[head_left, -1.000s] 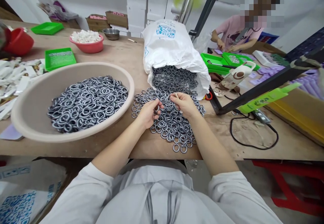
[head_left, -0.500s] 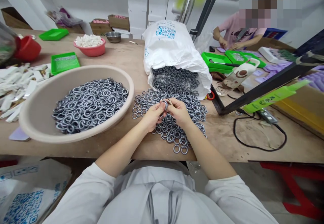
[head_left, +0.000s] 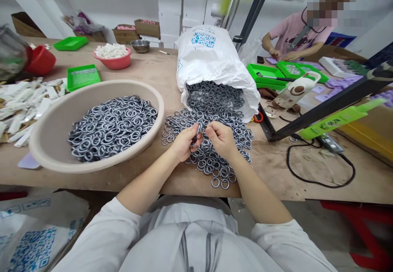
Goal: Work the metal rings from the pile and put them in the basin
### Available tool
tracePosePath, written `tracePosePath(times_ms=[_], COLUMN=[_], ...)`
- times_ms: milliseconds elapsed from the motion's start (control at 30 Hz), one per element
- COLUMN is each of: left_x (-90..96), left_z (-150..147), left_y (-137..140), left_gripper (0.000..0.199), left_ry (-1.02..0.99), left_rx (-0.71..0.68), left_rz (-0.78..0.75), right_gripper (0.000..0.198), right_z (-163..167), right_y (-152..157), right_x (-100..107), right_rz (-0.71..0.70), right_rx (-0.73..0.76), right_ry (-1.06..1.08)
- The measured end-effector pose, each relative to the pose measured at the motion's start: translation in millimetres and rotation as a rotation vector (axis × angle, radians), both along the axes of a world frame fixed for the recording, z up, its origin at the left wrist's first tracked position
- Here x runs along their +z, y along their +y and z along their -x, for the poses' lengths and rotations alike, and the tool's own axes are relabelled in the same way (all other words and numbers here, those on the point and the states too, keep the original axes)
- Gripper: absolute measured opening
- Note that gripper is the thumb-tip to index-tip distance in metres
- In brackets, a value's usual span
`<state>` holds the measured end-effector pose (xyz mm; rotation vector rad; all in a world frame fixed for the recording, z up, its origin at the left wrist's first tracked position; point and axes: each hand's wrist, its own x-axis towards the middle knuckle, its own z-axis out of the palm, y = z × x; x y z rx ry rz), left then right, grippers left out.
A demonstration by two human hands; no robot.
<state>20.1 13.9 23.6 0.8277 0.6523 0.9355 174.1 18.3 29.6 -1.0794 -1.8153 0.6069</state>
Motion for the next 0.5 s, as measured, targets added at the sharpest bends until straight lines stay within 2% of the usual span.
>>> tracePosePath(times_ms=[100, 200, 367, 433, 500], left_x=[1.0, 1.7, 3.7, 3.3, 1.4], left_z=[0.0, 0.2, -0.6, -1.5, -2.0], left_y=[0.0, -1.8, -6.8, -6.4, -4.2], left_gripper=[0.055, 0.055, 0.053, 0.053, 0.053], left_ry=[0.016, 0.026, 0.016, 0.020, 0.035], left_rx=[0.031, 0.030, -0.116, -0.099, -0.014], left_rz=[0.020, 0.018, -0.027, -0.025, -0.018], right_gripper=[0.049, 0.052, 0.059, 0.058, 0.055], right_z=[0.8, 0.6, -10.6, -12.8, -10.3], right_y=[-9.3, -8.0, 10.6, 11.9, 6.6], right_x=[5.4, 4.0, -4.0, -3.5, -0.2], right_rz=[-0.040, -0.012, 0.073, 0.059, -0.008], right_rx=[0.024, 0.013, -0.140, -0.180, -0.146], right_ry=[-0.177, -0.226, -0.149, -0.085, -0.079])
